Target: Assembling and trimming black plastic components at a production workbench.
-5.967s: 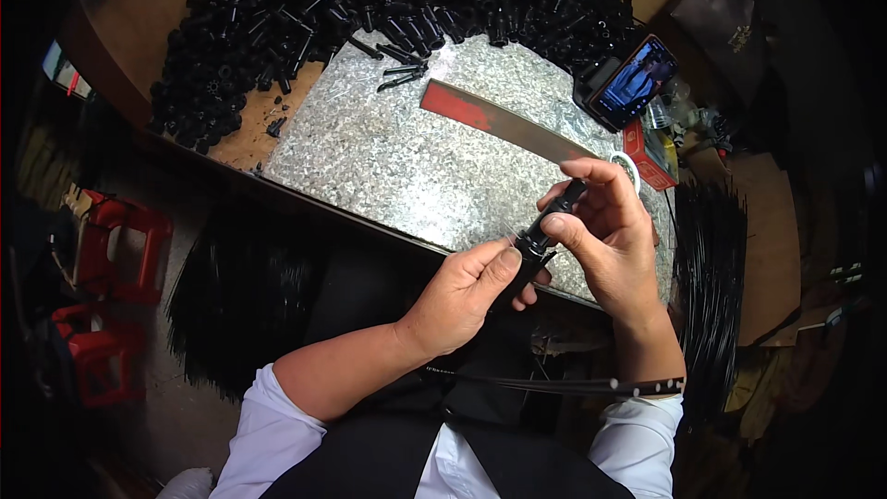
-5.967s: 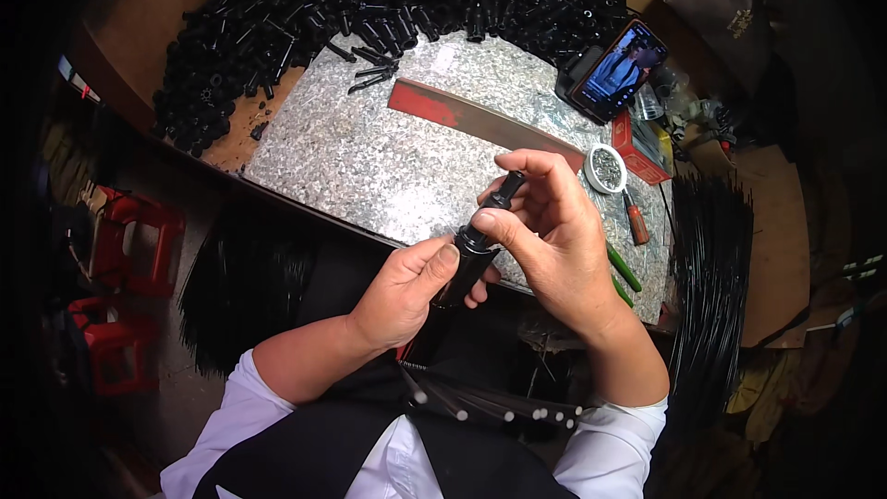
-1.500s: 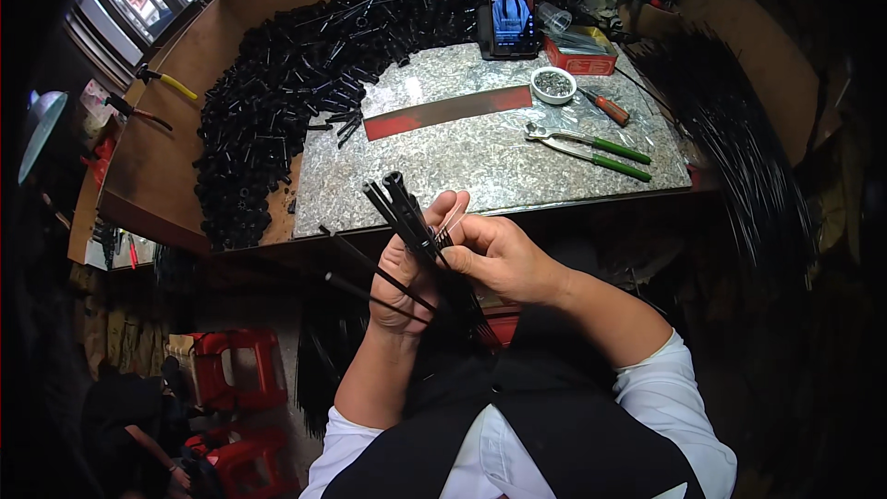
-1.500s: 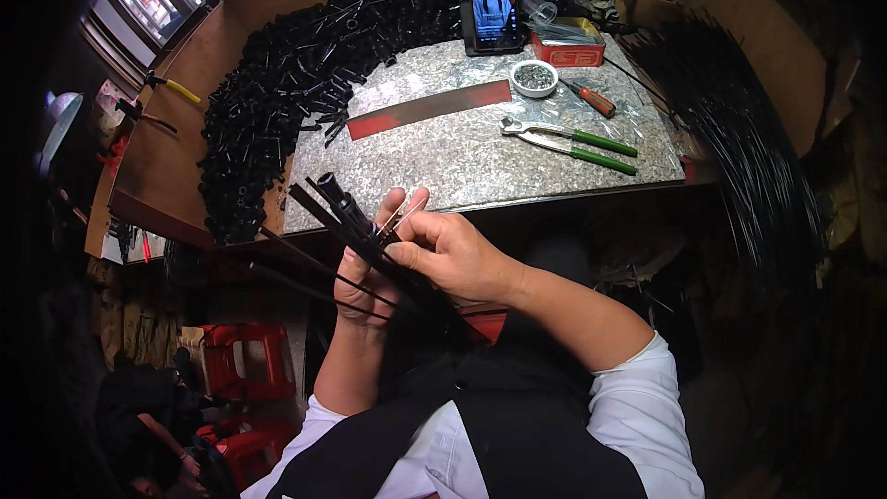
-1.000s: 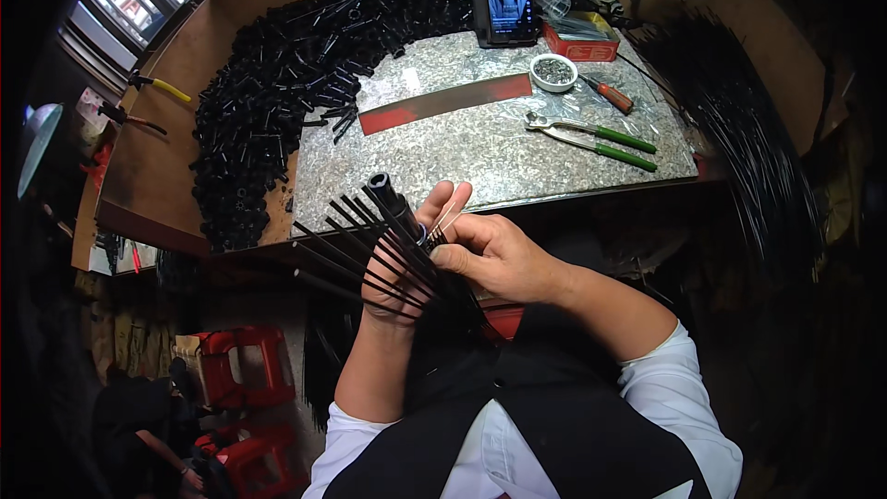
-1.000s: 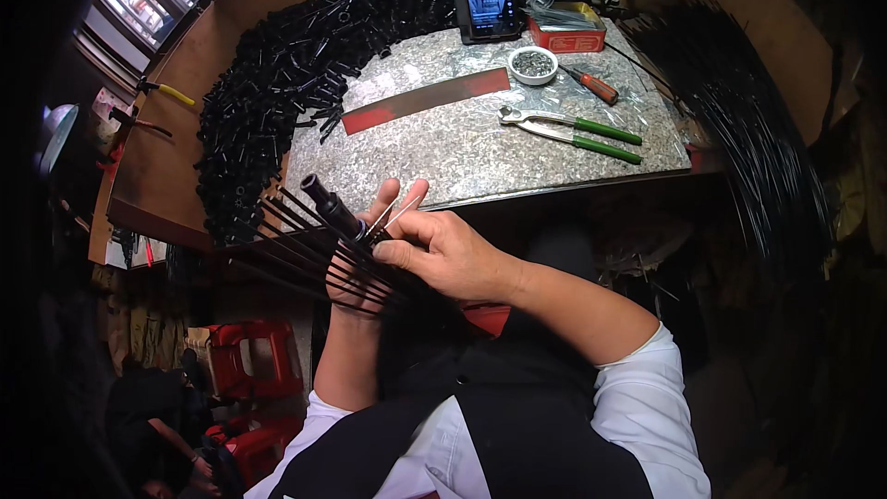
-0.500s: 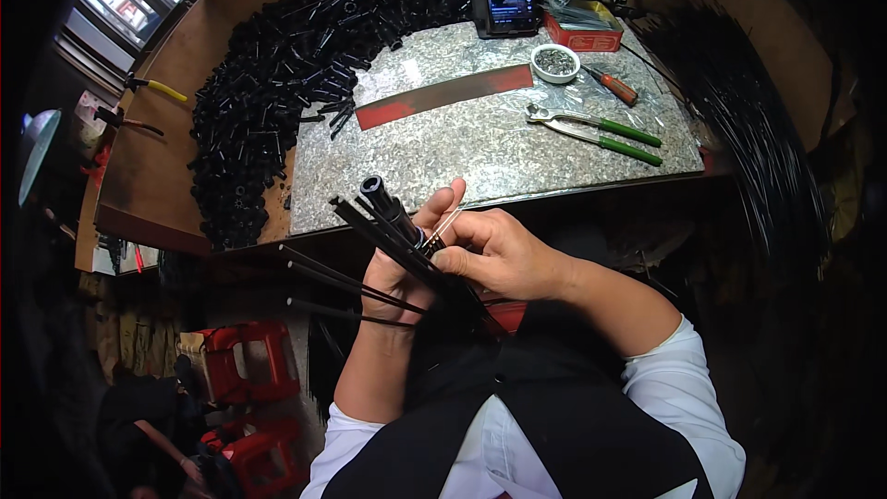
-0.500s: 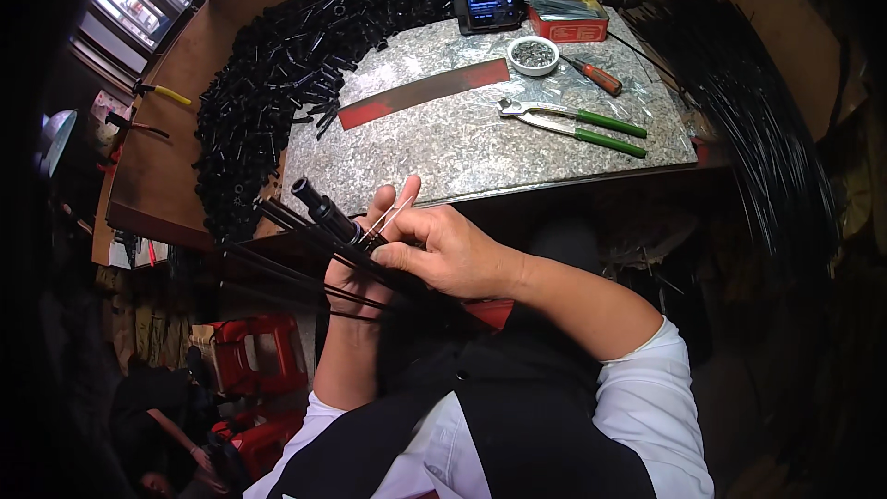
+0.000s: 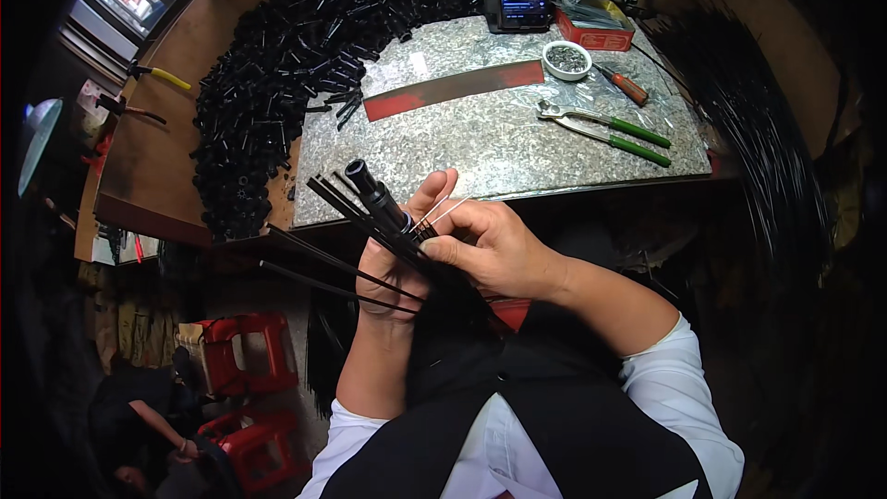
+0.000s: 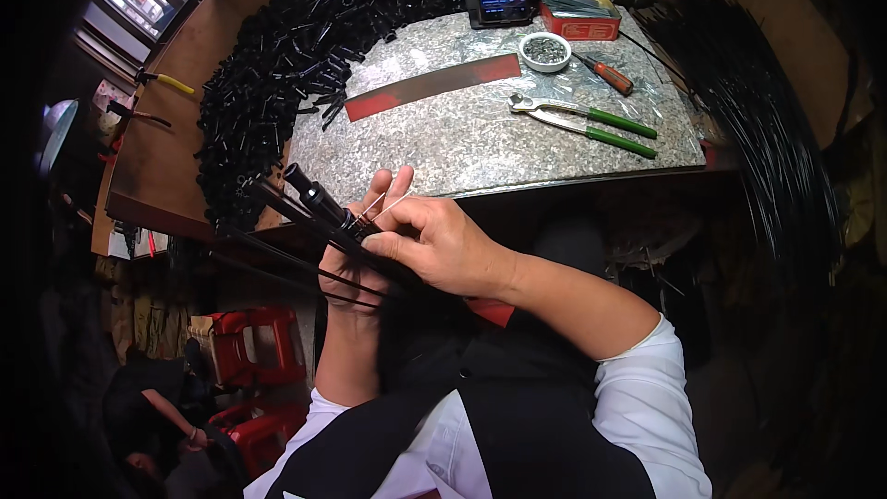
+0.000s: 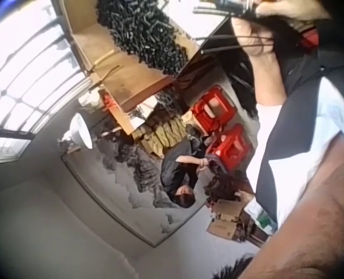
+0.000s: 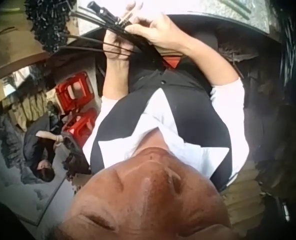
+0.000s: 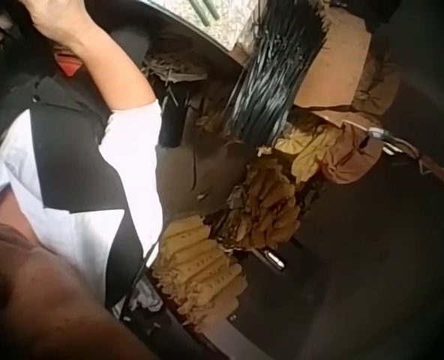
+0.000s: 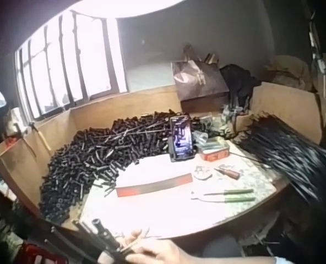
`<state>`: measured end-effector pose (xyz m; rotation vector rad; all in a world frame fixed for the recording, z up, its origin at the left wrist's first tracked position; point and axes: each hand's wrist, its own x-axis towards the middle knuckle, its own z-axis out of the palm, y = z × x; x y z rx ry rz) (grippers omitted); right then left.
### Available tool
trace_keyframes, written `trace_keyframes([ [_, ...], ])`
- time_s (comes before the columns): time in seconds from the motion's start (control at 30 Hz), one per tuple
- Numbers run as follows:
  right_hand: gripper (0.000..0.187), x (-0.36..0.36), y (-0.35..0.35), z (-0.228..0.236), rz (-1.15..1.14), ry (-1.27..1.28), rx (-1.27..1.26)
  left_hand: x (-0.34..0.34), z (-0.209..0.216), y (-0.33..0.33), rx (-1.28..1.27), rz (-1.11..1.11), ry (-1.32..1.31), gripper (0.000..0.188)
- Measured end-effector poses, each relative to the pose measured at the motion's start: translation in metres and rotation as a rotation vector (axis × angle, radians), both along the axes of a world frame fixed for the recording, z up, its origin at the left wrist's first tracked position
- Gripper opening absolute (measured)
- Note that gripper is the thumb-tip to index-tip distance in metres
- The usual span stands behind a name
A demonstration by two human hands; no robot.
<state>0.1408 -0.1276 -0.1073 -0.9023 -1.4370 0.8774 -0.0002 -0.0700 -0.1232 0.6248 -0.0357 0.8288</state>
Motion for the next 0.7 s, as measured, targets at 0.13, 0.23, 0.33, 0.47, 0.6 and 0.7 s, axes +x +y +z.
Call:
trace_keyframes([
  [0.13,0.019,0.006,-0.005,0.015,0.163,0.251,-0.398,-0.001,0.01,0.0,0.038,-0.033,0.102,0.032],
  [0.23,0.014,0.008,-0.002,0.012,0.227,0.247,-0.406,0.0,0.0,0.01,0.099,-0.089,-0.037,0.031],
  [0.33,0.014,0.007,-0.001,0.014,0.219,0.226,-0.42,-0.001,-0.002,0.01,0.074,-0.061,-0.017,0.032],
  [0.47,0.015,0.007,-0.001,0.016,0.182,0.168,-0.413,0.001,-0.004,0.014,0.06,-0.092,-0.005,0.031],
  [0.6,0.015,0.005,0.002,0.012,0.08,0.042,-0.241,0.0,-0.005,0.013,0.057,-0.081,-0.036,0.046],
  [0.7,0.015,0.004,0.005,0.011,0.023,0.03,-0.208,0.001,-0.002,0.013,0.076,-0.028,0.071,0.057],
])
